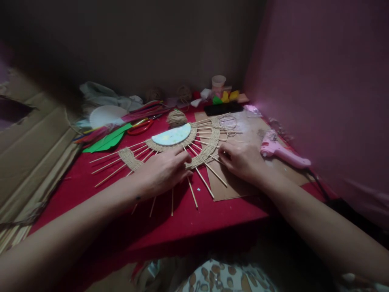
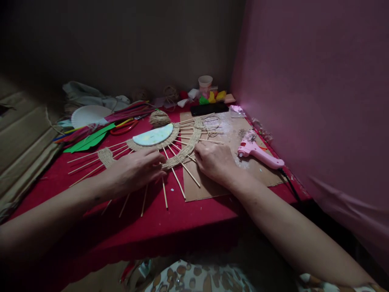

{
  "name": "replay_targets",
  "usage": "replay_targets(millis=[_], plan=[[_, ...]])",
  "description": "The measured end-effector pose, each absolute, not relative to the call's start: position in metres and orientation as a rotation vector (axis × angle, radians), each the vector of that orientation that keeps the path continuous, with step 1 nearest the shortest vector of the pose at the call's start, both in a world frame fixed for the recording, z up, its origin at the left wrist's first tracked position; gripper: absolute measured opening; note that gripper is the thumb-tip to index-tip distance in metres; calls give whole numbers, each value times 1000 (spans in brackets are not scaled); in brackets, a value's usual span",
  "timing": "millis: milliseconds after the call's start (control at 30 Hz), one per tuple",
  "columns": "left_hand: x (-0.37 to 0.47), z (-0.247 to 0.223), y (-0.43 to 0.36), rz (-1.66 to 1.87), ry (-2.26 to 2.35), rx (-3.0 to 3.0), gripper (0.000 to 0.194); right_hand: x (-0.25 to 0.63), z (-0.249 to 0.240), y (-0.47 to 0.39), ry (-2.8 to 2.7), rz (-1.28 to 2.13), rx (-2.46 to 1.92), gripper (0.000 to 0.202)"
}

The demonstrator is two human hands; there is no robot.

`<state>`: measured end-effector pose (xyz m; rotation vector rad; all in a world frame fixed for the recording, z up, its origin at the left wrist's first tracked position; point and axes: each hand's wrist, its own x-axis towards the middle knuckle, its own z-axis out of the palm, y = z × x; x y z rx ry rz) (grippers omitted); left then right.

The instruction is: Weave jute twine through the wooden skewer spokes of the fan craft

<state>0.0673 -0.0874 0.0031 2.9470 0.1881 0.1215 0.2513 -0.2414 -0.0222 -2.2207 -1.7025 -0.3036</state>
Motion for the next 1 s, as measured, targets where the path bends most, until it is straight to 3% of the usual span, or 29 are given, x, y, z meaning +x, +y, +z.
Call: replay_targets(millis=[533,767,1000], plan=[[89,-16,-86,242,-49,2778,16,238,-18,-285,-1703,-119,-1943,14],[89,-15,-87,277,-103,2798,16,220,-23,-310,-1850,-219,-1789,23],[86,-9,-90,335,-83,2808,15,218,-29,-308,-1927,-366,-1919,25]])
